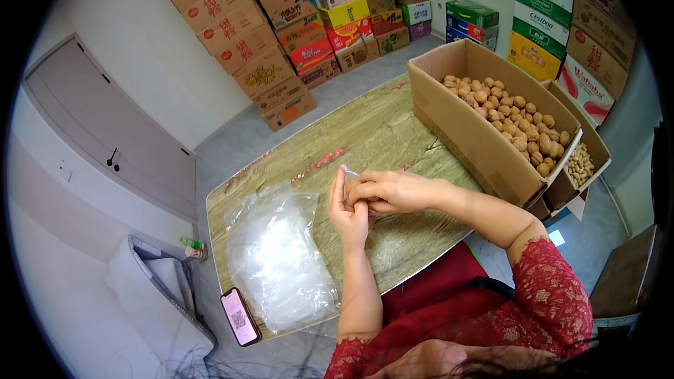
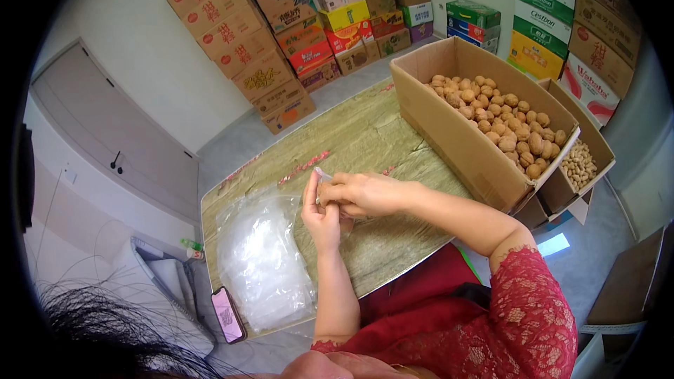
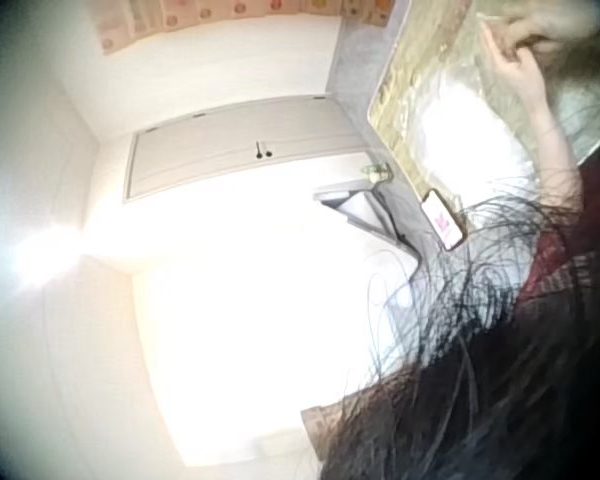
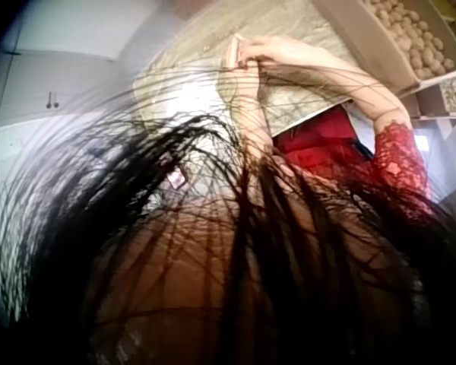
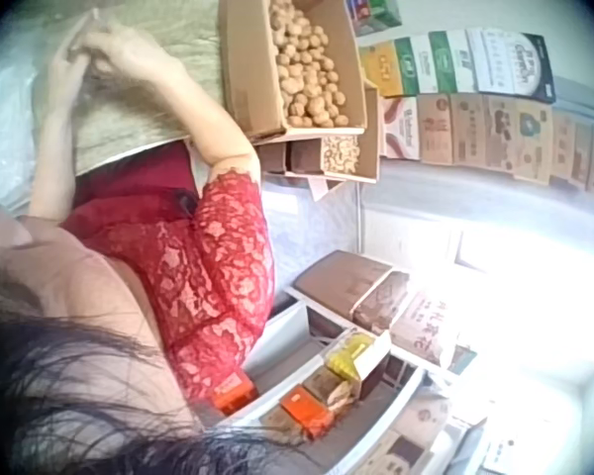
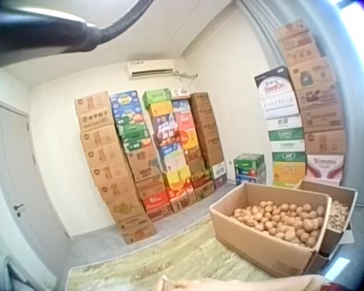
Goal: The person picks up walnuts from a cardboard box and places them into small plastic bags by hand.
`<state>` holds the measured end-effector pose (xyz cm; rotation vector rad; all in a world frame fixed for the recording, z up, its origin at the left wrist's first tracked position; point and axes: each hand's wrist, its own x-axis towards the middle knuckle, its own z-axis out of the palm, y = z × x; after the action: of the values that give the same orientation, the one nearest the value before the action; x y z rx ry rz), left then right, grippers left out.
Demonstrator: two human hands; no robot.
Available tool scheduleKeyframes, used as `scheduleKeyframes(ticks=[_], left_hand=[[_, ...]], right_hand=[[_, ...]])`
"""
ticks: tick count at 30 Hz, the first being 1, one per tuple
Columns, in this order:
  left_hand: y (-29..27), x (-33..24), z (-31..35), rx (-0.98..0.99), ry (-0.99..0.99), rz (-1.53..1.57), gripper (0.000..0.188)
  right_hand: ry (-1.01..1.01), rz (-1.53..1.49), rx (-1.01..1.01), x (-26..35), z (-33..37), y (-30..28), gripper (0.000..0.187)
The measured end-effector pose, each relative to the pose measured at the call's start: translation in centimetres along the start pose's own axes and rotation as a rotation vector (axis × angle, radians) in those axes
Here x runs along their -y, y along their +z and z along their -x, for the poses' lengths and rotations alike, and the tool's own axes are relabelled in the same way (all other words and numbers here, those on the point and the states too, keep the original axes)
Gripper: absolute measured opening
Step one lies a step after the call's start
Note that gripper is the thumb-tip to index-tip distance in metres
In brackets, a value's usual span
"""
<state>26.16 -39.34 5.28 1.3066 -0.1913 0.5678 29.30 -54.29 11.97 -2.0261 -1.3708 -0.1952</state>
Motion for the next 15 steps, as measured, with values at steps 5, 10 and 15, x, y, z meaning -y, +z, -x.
scheduleKeyframes(ticks=[5, 10, 15], left_hand=[[-0.7, 0.9, 0.0, 0.031, 0.013, 0.016, 0.06], [0.2, -0.3, 0.2, 0.083, -0.036, -0.146, 0.061], [-0.1, 0.0, 0.2, 0.084, 0.044, -0.291, 0.061]], right_hand=[[0.151, -0.223, 0.117, 0.3, -0.9, -0.4, 0.032], [0.378, -0.042, 0.161, -1.1, -1.1, 0.1, 0.038], [0.406, 0.099, 0.129, -0.4, -1.9, -0.1, 0.038]])
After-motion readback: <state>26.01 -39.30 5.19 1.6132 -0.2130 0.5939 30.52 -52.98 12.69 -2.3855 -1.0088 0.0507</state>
